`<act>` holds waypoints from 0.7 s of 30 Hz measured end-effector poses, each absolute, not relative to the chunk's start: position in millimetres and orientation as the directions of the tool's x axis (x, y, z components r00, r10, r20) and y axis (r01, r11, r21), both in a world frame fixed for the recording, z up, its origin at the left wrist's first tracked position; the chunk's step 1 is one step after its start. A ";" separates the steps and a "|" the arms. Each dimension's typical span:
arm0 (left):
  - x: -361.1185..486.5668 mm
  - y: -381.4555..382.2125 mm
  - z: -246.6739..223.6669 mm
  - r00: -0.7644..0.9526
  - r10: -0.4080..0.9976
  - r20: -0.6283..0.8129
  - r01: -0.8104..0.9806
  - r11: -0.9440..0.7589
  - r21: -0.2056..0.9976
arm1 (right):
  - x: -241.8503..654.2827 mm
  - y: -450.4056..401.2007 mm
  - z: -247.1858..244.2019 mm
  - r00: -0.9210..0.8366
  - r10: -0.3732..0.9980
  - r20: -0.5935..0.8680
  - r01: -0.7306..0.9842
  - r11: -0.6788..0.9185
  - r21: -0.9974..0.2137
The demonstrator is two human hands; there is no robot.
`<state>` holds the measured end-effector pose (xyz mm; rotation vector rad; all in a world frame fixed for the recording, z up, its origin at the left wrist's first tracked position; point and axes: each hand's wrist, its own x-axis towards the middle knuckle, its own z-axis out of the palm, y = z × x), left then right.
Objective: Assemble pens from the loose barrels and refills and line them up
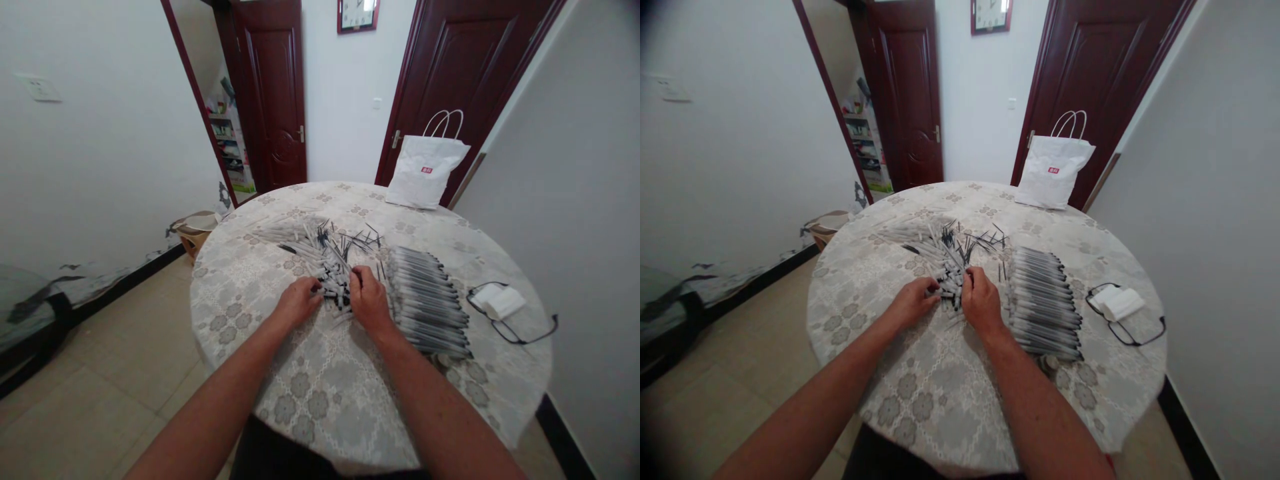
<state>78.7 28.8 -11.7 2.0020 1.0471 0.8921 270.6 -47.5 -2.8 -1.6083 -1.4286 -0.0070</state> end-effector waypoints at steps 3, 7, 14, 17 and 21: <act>83.8 25.2 -16.9 0.429 0.863 0.267 0.433 -0.456 0.777 | 269.1 -48.4 -2.2 0.289 0.769 0.569 0.776 0.160 -0.610; 84.2 22.7 -18.8 0.426 0.865 0.266 0.451 -0.458 0.766 | 267.7 -49.2 -1.3 0.271 0.779 0.566 0.770 0.178 -0.613; 60.3 26.5 -11.2 0.334 0.937 0.105 0.198 -0.178 0.964 | 264.9 -52.4 1.4 0.219 0.792 0.570 0.755 0.233 -0.613; 47.8 36.6 -11.7 0.258 0.965 -0.038 -0.144 0.077 0.987 | 261.5 -54.2 0.9 0.177 0.801 0.571 0.740 0.274 -0.614; 38.5 48.4 -14.7 0.289 0.953 -0.095 -0.507 0.236 0.829 | 255.9 -56.4 -1.0 0.111 0.817 0.566 0.742 0.311 -0.594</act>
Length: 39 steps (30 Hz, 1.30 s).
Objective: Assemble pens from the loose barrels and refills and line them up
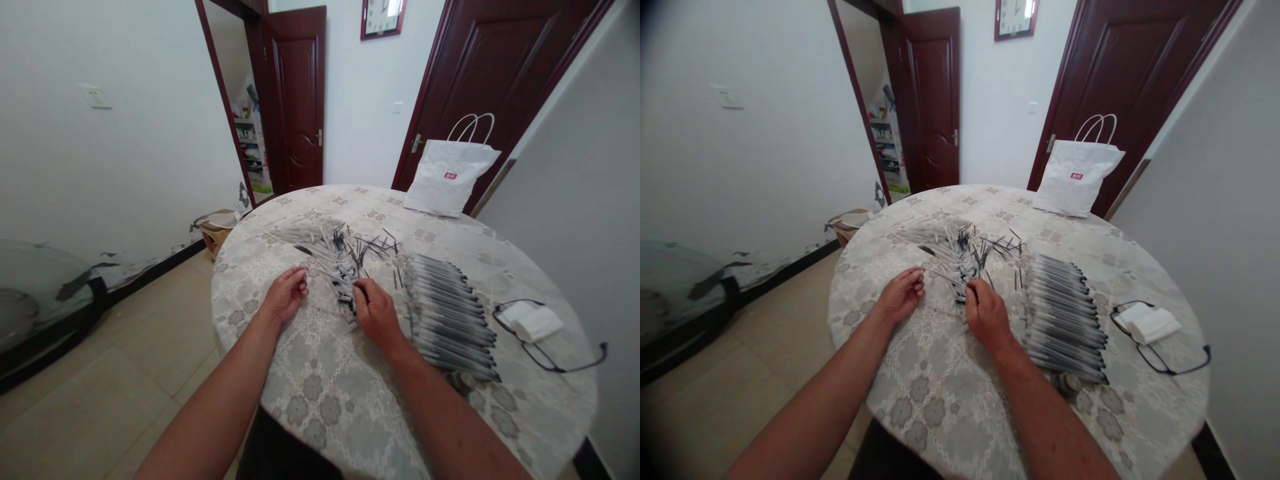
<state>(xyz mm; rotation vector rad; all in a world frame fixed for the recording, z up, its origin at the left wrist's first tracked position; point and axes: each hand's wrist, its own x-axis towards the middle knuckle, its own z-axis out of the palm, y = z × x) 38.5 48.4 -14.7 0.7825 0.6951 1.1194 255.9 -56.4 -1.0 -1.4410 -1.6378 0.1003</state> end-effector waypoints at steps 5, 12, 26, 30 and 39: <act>39.1 52.2 -19.8 0.364 0.922 -0.131 -0.583 0.335 0.740 | 250.9 -57.5 -2.3 0.057 0.841 0.537 0.769 0.307 -0.561; 40.2 52.1 -21.4 0.409 0.904 -0.128 -0.599 0.372 0.709 | 251.3 -55.2 -4.2 0.063 0.856 0.513 0.792 0.270 -0.547; 39.9 43.4 -13.3 0.441 0.887 -0.138 -0.479 0.362 0.799 | 261.1 -52.0 -4.1 0.133 0.803 0.581 0.799 0.260 -0.542; 40.3 44.0 -13.5 0.456 0.883 -0.109 -0.507 0.359 0.784 | 268.0 -52.4 -0.1 0.270 0.757 0.595 0.767 0.204 -0.608; 42.2 44.5 -15.3 0.345 0.931 -0.117 -0.577 0.309 0.756 | 257.3 -54.6 -3.1 0.360 0.826 0.433 0.562 0.178 -0.808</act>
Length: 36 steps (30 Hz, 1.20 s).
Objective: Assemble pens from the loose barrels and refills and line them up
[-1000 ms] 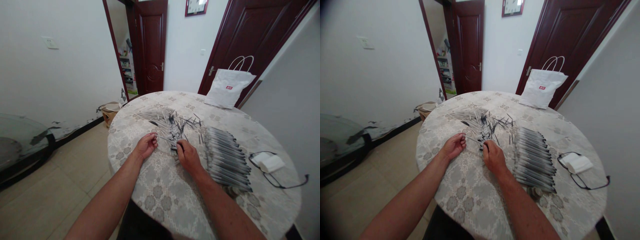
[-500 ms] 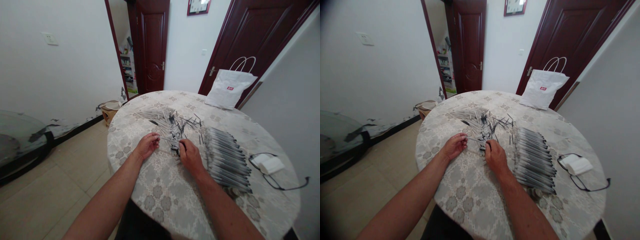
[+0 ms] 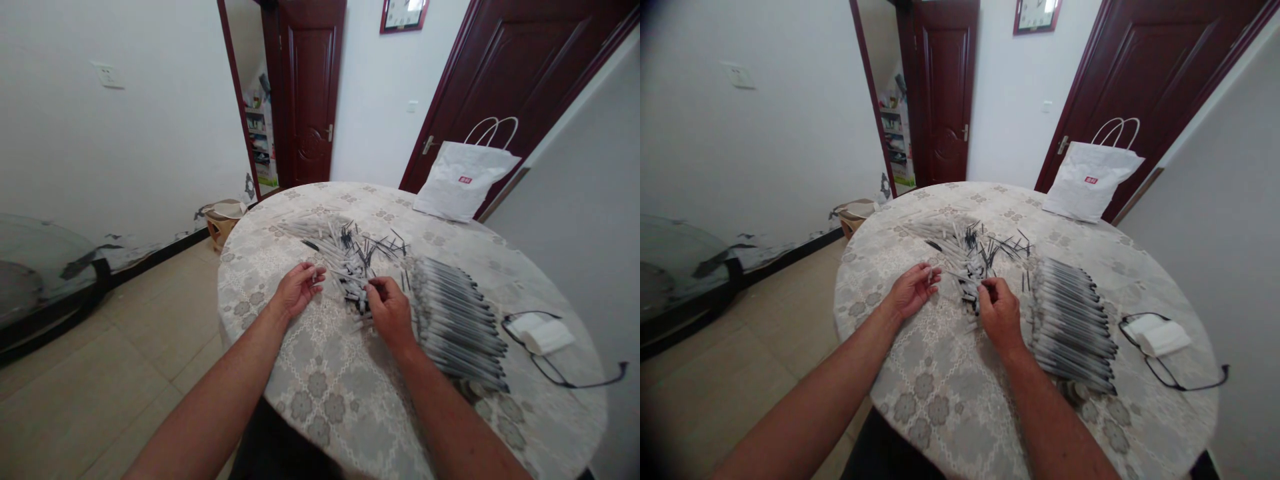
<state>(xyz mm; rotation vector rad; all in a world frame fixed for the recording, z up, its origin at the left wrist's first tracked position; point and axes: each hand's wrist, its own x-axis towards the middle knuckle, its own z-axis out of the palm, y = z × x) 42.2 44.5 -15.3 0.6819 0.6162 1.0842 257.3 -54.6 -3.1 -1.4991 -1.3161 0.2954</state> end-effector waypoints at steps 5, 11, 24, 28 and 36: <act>42.8 45.8 -16.0 0.308 0.944 -0.119 -0.620 0.294 0.728 | 253.4 -57.0 -4.9 0.312 0.840 0.445 0.551 0.222 -0.805; 44.1 43.7 -14.2 0.304 0.949 -0.084 -0.607 0.261 0.750 | 249.0 -58.3 -6.9 0.241 0.851 0.466 0.585 0.256 -0.770; 46.7 42.1 -15.3 0.325 0.938 -0.118 -0.539 0.286 0.792 | 248.2 -59.0 -9.3 0.111 0.853 0.510 0.714 0.289 -0.638; 49.3 43.1 -15.9 0.299 0.943 -0.144 -0.529 0.290 0.798 | 249.3 -55.7 -13.8 -0.093 0.840 0.535 0.798 0.384 -0.465; 53.3 45.7 -21.9 0.266 0.954 -0.139 -0.531 0.265 0.805 | 241.7 -55.5 -9.0 -0.111 0.861 0.497 0.826 0.358 -0.436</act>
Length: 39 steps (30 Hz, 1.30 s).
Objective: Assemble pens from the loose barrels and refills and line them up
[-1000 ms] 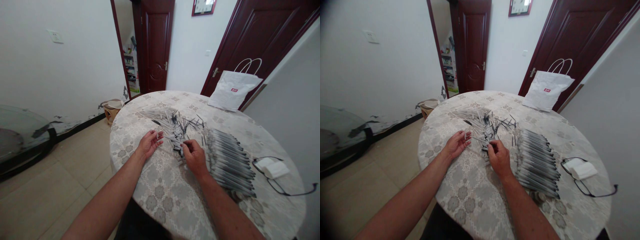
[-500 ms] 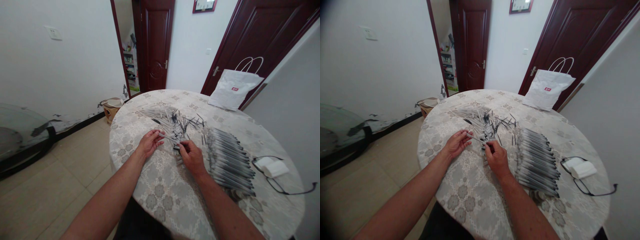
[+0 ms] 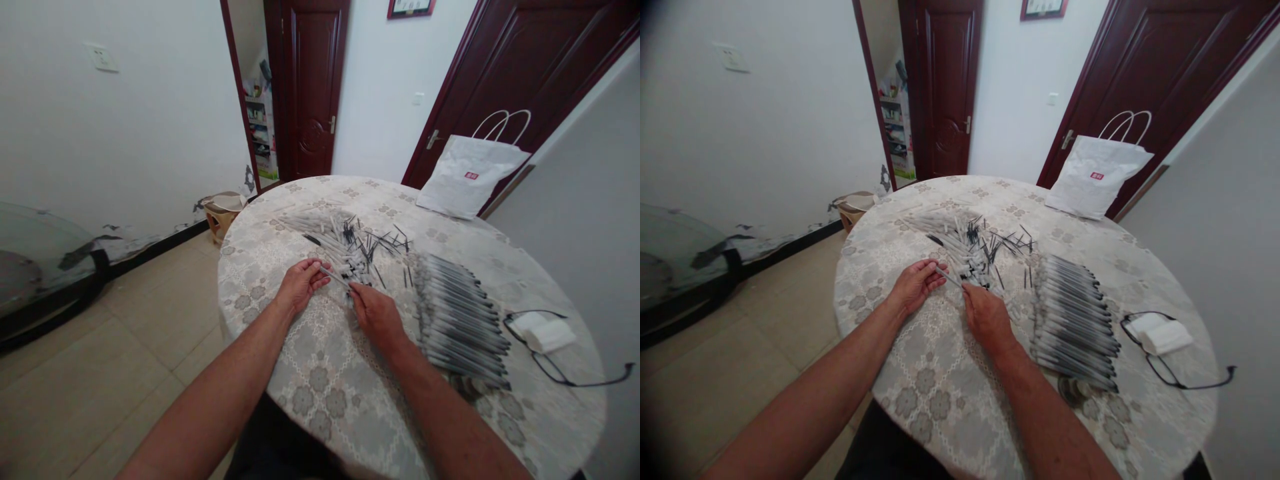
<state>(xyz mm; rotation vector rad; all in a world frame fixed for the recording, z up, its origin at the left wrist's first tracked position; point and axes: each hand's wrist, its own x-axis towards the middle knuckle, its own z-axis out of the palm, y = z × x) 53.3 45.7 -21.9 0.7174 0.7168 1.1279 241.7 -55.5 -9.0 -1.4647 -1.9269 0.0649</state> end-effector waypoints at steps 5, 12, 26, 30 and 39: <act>55.2 45.2 -23.5 0.271 0.953 -0.135 -0.529 0.264 0.806 | 234.7 -58.7 -4.2 0.087 0.949 0.303 0.595 0.195 -0.780; 55.7 43.8 -19.2 0.304 0.946 -0.113 -0.485 0.256 0.836 | 232.3 -52.6 -5.7 0.134 0.983 -0.126 0.031 -0.131 -0.991; 61.0 30.7 -6.4 0.505 0.859 -0.081 -0.051 0.123 0.991 | 268.7 -81.1 56.6 -0.103 0.952 0.288 0.959 0.171 -0.225; 61.4 35.1 -12.3 0.505 0.860 -0.078 0.009 0.085 0.996 | 319.8 -102.5 74.6 -0.040 0.935 0.351 0.972 0.118 -0.202; 61.4 36.5 -13.1 0.529 0.846 -0.071 0.049 0.053 0.997 | 420.7 -130.9 52.1 0.177 0.901 0.395 0.978 -0.206 0.032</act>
